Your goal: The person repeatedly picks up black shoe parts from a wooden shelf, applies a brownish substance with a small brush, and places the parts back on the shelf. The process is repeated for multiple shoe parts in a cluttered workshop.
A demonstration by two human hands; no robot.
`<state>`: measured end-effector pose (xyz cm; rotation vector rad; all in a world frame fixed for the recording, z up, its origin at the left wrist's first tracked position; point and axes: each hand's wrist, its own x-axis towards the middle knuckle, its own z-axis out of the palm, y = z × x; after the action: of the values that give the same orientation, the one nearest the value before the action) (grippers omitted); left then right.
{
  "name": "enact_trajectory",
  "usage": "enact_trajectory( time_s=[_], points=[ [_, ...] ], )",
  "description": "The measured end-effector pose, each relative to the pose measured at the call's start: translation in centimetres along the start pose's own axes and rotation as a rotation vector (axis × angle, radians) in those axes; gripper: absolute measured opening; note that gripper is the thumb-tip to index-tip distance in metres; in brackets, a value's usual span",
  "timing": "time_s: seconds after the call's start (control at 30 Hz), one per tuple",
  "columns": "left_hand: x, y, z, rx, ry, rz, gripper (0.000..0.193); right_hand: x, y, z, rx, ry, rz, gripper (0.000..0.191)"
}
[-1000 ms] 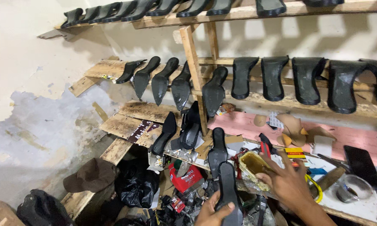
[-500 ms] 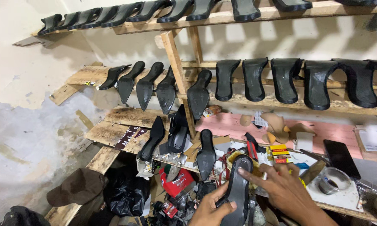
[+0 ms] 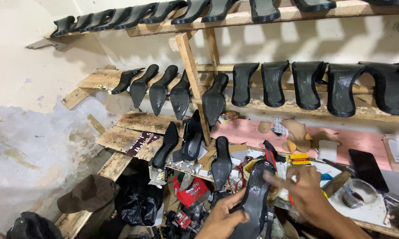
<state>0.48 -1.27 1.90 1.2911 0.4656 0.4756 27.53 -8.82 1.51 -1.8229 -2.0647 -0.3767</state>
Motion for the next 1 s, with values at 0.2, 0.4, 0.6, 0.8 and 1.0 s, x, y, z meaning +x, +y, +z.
enact_trajectory(
  time_s=[0.2,0.4,0.6,0.8,1.0],
  points=[
    [0.5,0.0,-0.8,0.007,0.153,-0.118,0.077,-0.4,-1.1,-1.3,0.112,0.06,-0.155,0.081],
    [0.2,0.8,-0.2,-0.027,0.168,-0.047,0.078,-0.5,-2.0,-1.6,0.167,0.076,-0.155,0.082],
    [0.2,3.2,1.6,0.009,0.276,0.081,0.065,-0.7,-2.4,-0.2,0.245,0.195,-0.01,0.064],
    [-0.9,1.5,1.4,0.522,0.469,-0.13,0.063,0.3,-1.0,2.3,0.437,0.027,0.322,0.045],
    [0.9,-6.2,-2.1,0.044,0.465,-0.246,0.08,2.0,-1.5,2.5,0.032,0.027,0.229,0.059]
  ],
)
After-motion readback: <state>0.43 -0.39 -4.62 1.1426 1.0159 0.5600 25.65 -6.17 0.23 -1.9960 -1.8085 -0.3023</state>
